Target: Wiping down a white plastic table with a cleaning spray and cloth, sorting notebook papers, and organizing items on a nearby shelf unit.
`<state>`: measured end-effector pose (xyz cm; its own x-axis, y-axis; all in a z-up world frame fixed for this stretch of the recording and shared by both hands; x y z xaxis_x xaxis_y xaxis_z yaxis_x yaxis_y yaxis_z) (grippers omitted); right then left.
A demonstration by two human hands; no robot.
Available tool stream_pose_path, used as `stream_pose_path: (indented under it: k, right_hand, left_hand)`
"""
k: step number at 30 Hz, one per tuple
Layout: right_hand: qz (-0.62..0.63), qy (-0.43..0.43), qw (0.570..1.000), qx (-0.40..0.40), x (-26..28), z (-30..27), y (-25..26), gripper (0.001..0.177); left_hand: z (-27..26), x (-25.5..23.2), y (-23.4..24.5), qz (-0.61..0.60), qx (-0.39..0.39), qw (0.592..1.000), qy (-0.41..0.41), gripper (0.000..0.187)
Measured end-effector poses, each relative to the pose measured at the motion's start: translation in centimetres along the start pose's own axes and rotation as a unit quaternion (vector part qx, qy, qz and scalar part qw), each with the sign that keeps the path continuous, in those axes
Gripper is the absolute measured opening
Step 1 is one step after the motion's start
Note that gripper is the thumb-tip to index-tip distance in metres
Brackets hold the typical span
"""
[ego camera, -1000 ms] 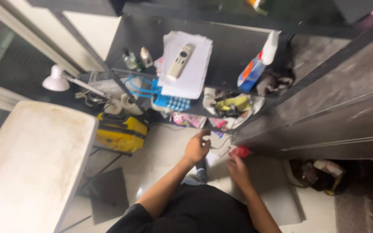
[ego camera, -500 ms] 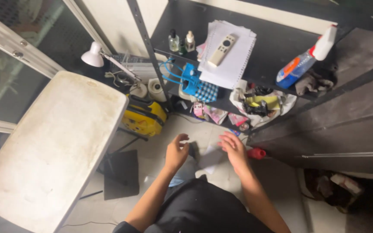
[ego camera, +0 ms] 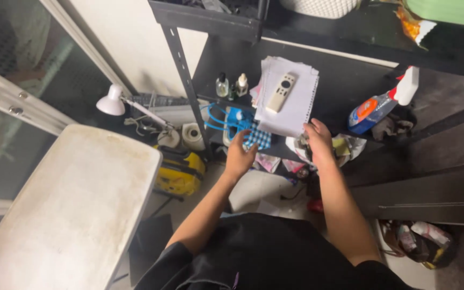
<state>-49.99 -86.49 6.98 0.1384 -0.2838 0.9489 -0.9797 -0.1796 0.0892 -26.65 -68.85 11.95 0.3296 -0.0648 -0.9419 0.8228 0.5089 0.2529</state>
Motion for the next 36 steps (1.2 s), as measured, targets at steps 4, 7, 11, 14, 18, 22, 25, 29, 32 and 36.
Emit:
stream_pose_path:
  k: [4, 7, 11, 14, 18, 22, 25, 29, 32, 36]
  right_hand:
    - [0.005, -0.049, 0.999, 0.02, 3.0, -1.3, -2.0, 0.039]
    - [0.019, -0.049, 0.998, 0.031, 3.2, -0.4, -2.4, 0.033]
    - [0.076, -0.044, 0.996, 0.004, 0.9, 0.6, -3.0, 0.029]
    - [0.118, -0.032, 0.993, 0.0, 0.1, 1.1, -2.9, 0.026]
    - [0.153, -0.035, 0.988, 0.005, 0.4, -0.5, -2.9, 0.023]
    - [0.183, -0.023, 0.983, 0.022, -1.3, -0.7, -1.9, 0.024]
    - [0.227, -0.016, 0.973, 0.028, 0.0, -1.2, -2.6, 0.025]
    - [0.209, 0.016, 0.978, 0.014, 0.4, -1.1, -3.0, 0.028]
    - [0.203, 0.08, 0.976, 0.015, 1.0, -1.4, -3.3, 0.03]
    - [0.2, 0.094, 0.975, 0.023, 0.6, -1.0, -3.0, 0.032]
  left_hand:
    - [4.8, 2.8, -2.0, -0.017, 0.001, 0.999, -0.029, 0.059]
    - [8.5, 3.6, -3.5, -0.094, 0.023, 0.994, 0.041, 0.064]
    - [10.6, 7.5, -5.4, -0.21, 0.033, 0.97, 0.122, 0.056]
    - [11.7, 8.4, -6.1, -0.239, 0.017, 0.959, 0.152, 0.051]
    - [11.8, 9.7, -5.9, -0.29, 0.013, 0.934, 0.21, 0.047]
    - [11.0, 7.9, -5.5, -0.294, 0.035, 0.922, 0.251, 0.04]
    - [10.7, 5.7, -4.8, -0.296, 0.061, 0.902, 0.309, 0.037]
    - [10.6, 3.7, -4.3, -0.305, 0.084, 0.89, 0.327, 0.039]
    - [10.7, 3.1, -4.1, -0.333, 0.098, 0.881, 0.321, 0.043]
    - [10.8, 3.4, -4.6, -0.371, 0.108, 0.868, 0.312, 0.043]
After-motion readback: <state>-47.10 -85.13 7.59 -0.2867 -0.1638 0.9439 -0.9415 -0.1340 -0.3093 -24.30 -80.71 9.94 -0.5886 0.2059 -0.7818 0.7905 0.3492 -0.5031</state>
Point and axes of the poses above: each hand's wrist, its own z-axis towards the middle knuckle, its own y-axis out of the back of the hand, x = y × z, the point moved 2 cm from there along z, towards the middle knuckle, and after that the axes turned 7 degrees about -z, right-handed, at the moved point
